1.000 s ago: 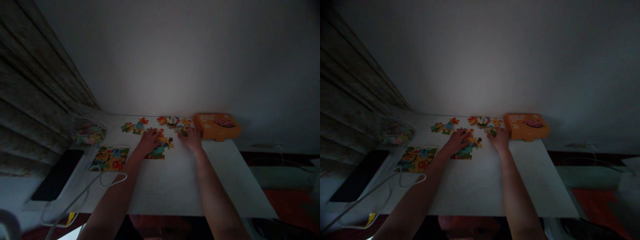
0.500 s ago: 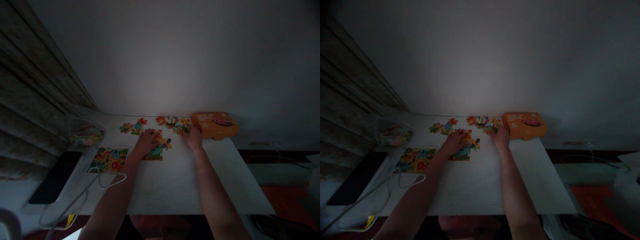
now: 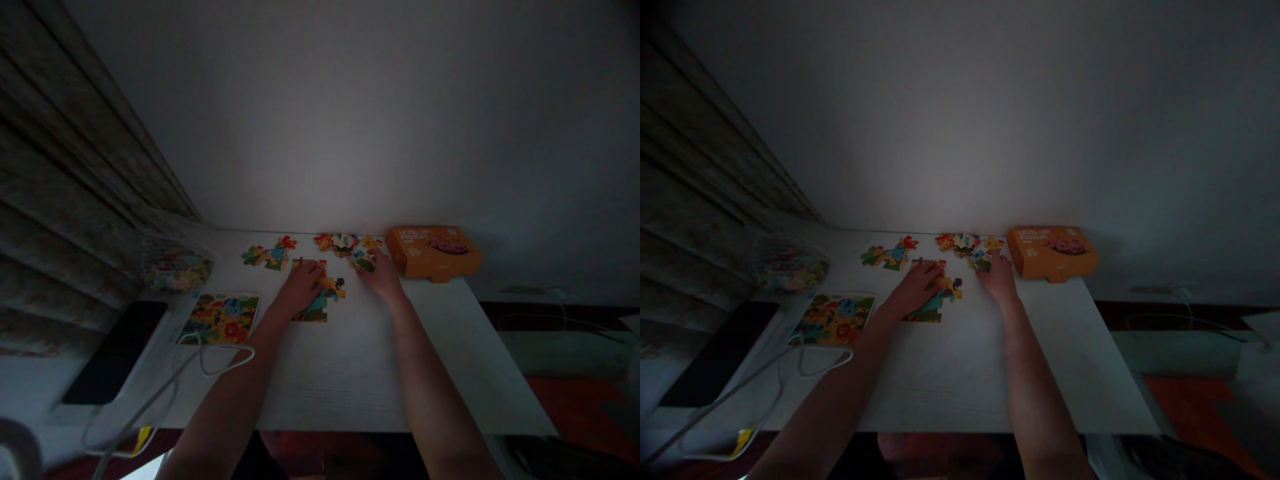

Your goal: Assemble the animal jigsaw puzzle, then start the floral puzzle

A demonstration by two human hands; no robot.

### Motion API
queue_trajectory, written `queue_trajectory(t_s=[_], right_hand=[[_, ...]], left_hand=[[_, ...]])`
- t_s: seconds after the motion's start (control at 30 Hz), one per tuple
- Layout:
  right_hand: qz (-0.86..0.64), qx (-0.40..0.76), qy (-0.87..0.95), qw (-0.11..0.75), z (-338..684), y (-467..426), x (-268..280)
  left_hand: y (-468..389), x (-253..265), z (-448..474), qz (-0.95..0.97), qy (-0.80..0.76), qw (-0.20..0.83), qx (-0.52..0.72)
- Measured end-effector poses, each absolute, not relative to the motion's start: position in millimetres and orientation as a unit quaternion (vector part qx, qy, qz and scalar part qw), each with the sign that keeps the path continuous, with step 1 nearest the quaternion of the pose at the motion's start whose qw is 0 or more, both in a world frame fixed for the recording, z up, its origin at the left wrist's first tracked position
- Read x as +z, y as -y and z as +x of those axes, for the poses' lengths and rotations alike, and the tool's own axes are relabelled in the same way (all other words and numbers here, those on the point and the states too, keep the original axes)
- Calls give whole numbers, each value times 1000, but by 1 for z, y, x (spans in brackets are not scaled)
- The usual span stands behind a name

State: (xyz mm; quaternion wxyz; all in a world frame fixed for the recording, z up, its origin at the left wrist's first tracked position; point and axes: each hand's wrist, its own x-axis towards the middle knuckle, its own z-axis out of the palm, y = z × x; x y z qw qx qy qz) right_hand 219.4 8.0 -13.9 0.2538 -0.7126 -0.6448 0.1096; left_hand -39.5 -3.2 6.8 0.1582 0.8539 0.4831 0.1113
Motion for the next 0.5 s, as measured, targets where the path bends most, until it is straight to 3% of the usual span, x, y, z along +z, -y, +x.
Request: queue_trajectory(t_s=[0.37, 0.5], right_hand=[[-730, 84, 630, 253, 223, -7, -16], [-724, 94, 628, 271, 225, -10, -18]], left_hand=[[10, 24, -41, 846, -495, 177, 85], [-9, 23, -60, 785, -586, 140, 146]])
